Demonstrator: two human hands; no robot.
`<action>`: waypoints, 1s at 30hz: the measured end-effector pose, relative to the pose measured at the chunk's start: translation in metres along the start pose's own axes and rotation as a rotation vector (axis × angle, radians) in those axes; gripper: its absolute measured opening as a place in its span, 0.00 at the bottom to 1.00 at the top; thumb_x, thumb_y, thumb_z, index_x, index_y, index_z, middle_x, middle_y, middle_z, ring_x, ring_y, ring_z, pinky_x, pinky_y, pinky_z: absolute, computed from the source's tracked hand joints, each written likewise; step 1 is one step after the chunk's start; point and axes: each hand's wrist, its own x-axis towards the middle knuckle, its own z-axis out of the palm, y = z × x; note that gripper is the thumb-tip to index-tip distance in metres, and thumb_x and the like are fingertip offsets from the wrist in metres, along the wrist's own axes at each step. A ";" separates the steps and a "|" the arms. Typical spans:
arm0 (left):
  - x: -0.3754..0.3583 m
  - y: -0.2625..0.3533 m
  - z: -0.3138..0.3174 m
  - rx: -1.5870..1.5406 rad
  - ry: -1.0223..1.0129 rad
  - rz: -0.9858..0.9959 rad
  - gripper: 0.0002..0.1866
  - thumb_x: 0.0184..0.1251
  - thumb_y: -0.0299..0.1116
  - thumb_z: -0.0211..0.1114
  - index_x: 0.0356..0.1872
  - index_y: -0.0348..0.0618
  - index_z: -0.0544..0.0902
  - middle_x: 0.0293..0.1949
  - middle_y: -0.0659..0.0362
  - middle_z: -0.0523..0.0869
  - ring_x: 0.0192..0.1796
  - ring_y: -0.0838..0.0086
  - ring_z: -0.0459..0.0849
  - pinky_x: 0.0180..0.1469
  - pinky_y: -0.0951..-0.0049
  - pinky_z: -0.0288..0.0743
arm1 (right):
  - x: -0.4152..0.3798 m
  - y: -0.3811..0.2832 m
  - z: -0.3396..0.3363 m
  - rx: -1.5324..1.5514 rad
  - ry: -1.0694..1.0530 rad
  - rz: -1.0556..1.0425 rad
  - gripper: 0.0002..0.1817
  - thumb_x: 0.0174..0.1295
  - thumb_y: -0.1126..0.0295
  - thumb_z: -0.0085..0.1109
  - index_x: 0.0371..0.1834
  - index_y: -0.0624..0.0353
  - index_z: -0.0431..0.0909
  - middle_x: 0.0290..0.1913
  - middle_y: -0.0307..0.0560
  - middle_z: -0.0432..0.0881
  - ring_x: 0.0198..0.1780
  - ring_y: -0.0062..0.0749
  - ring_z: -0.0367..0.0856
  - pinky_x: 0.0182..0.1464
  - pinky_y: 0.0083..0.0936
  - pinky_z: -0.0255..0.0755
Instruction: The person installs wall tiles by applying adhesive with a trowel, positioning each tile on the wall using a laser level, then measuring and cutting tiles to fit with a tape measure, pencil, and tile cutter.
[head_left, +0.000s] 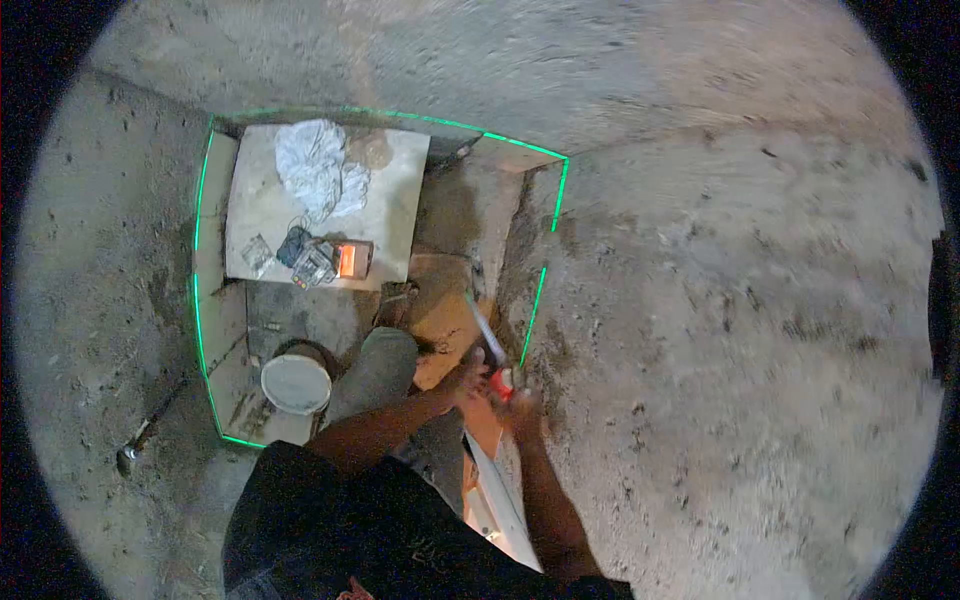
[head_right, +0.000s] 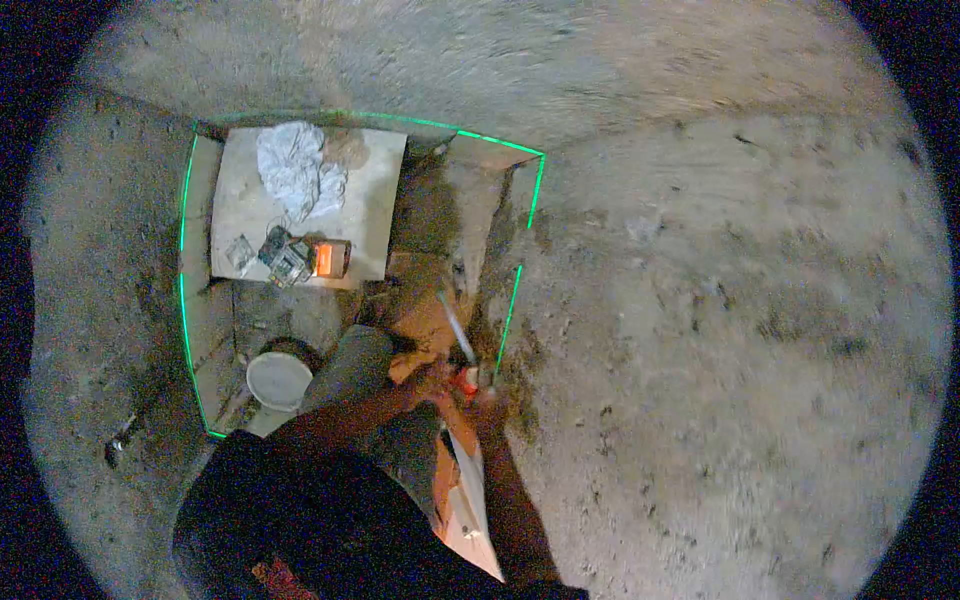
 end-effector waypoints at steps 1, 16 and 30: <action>0.030 -0.025 -0.021 -0.134 0.000 0.038 0.33 0.69 0.62 0.45 0.60 0.44 0.74 0.43 0.53 0.81 0.40 0.62 0.82 0.40 0.58 0.78 | 0.031 0.006 -0.002 0.180 -0.243 0.236 0.28 0.54 0.45 0.63 0.45 0.58 0.79 0.33 0.58 0.83 0.36 0.47 0.83 0.38 0.42 0.75; 0.208 -0.032 0.005 -0.883 -0.076 0.189 0.22 0.72 0.49 0.56 0.53 0.40 0.76 0.40 0.55 0.82 0.37 0.69 0.82 0.37 0.68 0.78 | 0.118 0.064 0.093 0.858 -0.749 0.796 0.27 0.63 0.61 0.61 0.62 0.61 0.67 0.48 0.45 0.78 0.43 0.28 0.79 0.45 0.32 0.75; 0.187 -0.019 -0.003 -0.752 0.352 0.337 0.24 0.76 0.51 0.48 0.45 0.38 0.82 0.33 0.58 0.84 0.36 0.73 0.81 0.41 0.71 0.77 | 0.068 0.098 0.193 0.580 -0.708 0.430 0.20 0.66 0.51 0.56 0.51 0.54 0.78 0.36 0.41 0.81 0.33 0.30 0.77 0.37 0.30 0.74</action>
